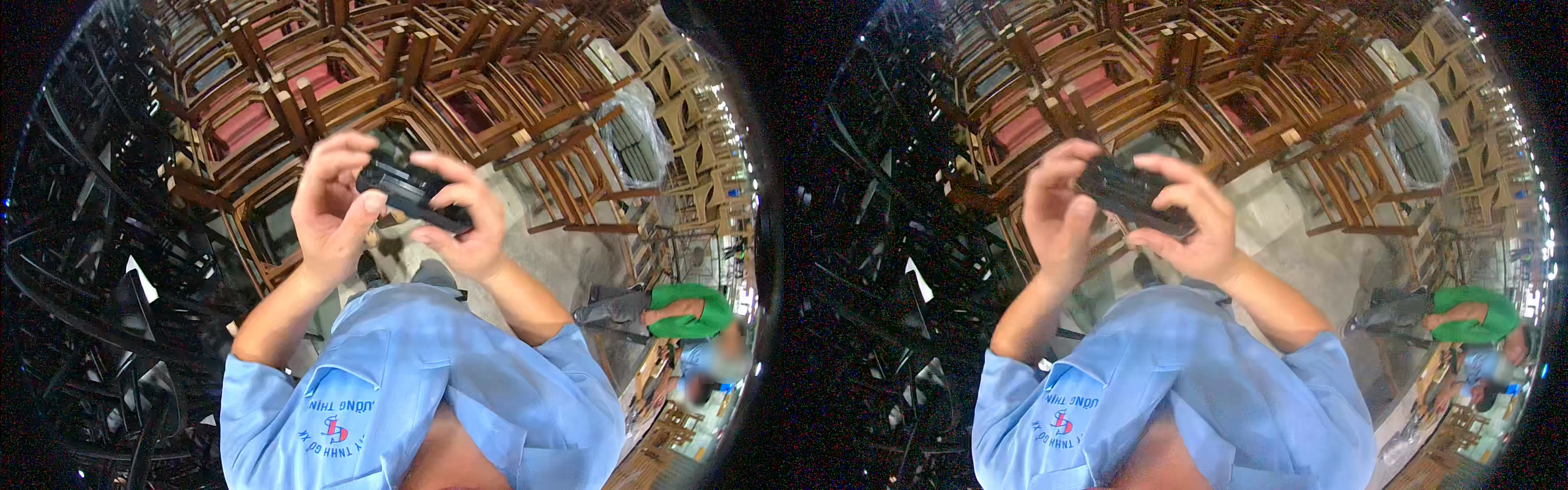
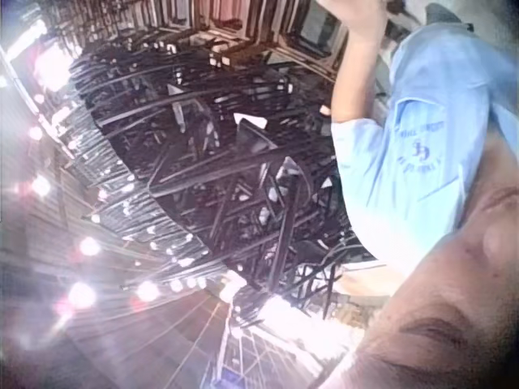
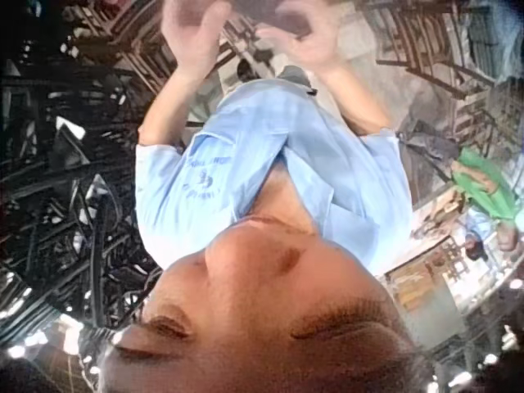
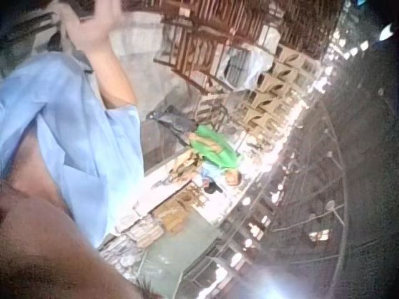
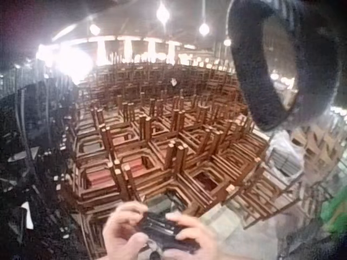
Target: The person adjusts the head-mounted camera, then gathers small black fasteners from a plastic bag and places them on a workbench. They wrap a metal rod with tape, insert it into a power drill, and use the drill to drive fasteners into a wooden jig. The person repeats this process with additional fasteners.
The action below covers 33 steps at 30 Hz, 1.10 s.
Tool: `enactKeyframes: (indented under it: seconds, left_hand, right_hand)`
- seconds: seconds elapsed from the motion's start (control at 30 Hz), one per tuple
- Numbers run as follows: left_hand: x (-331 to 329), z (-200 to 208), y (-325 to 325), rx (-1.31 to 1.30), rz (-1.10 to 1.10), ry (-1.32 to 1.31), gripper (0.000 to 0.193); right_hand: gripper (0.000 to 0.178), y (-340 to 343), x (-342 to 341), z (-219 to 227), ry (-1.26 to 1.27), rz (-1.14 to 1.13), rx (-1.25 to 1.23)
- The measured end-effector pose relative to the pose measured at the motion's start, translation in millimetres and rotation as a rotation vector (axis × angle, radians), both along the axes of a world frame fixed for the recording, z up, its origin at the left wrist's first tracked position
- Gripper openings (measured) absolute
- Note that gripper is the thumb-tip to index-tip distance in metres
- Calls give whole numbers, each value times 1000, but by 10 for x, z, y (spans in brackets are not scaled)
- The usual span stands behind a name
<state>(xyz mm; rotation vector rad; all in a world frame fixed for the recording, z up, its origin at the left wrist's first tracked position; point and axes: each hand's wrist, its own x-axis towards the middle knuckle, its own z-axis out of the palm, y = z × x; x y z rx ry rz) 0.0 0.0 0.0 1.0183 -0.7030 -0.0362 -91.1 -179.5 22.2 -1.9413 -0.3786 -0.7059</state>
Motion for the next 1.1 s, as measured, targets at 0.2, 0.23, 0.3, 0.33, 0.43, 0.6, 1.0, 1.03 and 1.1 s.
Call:
enactKeyframes:
  seconds: [0.2, 0.23, 0.3, 0.33, 0.43, 0.6, 1.0, 1.03, 1.1]
  left_hand:
    - [2056, -1213, -356, 84, -106, 615, 65]
    - [2520, -1314, -339, 181, -43, 651, 62]
    - [3351, -1441, -296, 220, 50, 725, 54]
    - [3534, -1440, -323, 164, 75, 758, 49]
    - [4173, -1496, -265, 238, 78, 733, 33]
    - [4748, -1534, -294, 681, -75, 578, 19]
    - [3633, -1929, 150, 963, 886, 1178, 39]
    - [3424, -2011, 113, 1071, 964, 1254, 41]
    - [3259, -2152, -119, 1104, 1032, 1421, 45]
  right_hand:
    - [26, -404, 2450, -1265, 161, 108, 19]
    - [24, -432, 3005, -1420, 147, 162, -10]
    - [22, -409, 4024, -1528, 127, 250, 2]
    - [22, -450, 4289, -1565, 189, 332, 30]
    - [25, -640, 5173, -1584, 361, 561, 97]
    - [19, -1045, 6215, -1688, 797, 1018, 41]
    - [81, -41, 6510, -2929, 462, 1365, -260]
    - [80, 61, 6495, -3242, 618, 1643, -449]
    - [67, 150, 6496, -3744, 374, 1983, -659]
